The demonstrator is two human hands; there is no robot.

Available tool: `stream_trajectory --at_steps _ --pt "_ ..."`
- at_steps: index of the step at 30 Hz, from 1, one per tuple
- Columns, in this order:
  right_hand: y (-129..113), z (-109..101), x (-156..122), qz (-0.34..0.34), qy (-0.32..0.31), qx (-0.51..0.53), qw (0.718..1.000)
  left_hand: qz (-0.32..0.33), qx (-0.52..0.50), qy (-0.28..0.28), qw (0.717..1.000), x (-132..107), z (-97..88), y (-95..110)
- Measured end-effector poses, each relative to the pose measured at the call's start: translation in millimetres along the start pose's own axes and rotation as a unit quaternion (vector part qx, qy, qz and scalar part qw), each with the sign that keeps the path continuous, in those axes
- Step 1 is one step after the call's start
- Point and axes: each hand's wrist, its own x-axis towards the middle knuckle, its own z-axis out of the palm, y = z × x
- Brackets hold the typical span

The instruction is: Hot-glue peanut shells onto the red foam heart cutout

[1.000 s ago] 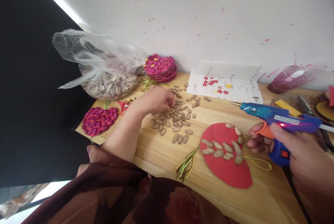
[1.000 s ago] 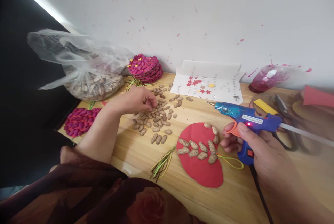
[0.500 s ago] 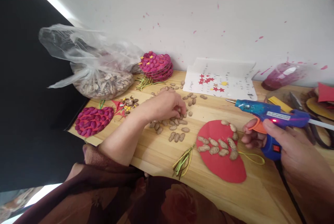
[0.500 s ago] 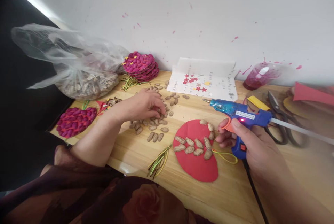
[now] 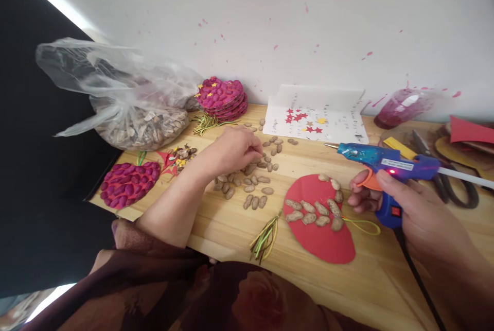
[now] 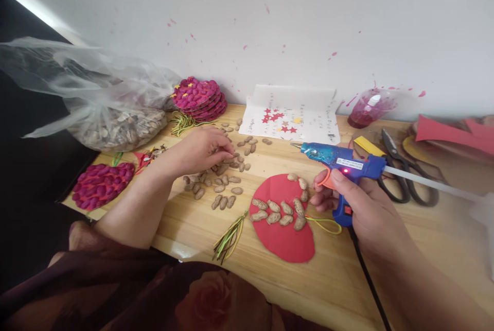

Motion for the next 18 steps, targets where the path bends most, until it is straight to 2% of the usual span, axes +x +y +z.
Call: stream_trajectory --at_steps 8,18 --pt "2.1 -0.5 -1.1 -0.006 0.017 0.007 1.000 0.019 -0.014 -0.001 1.000 3.4 6.1 2.2" --pt "4.4 -0.9 0.9 -0.004 0.003 0.027 1.000 0.015 -0.010 -0.003 1.000 3.3 7.4 1.4"
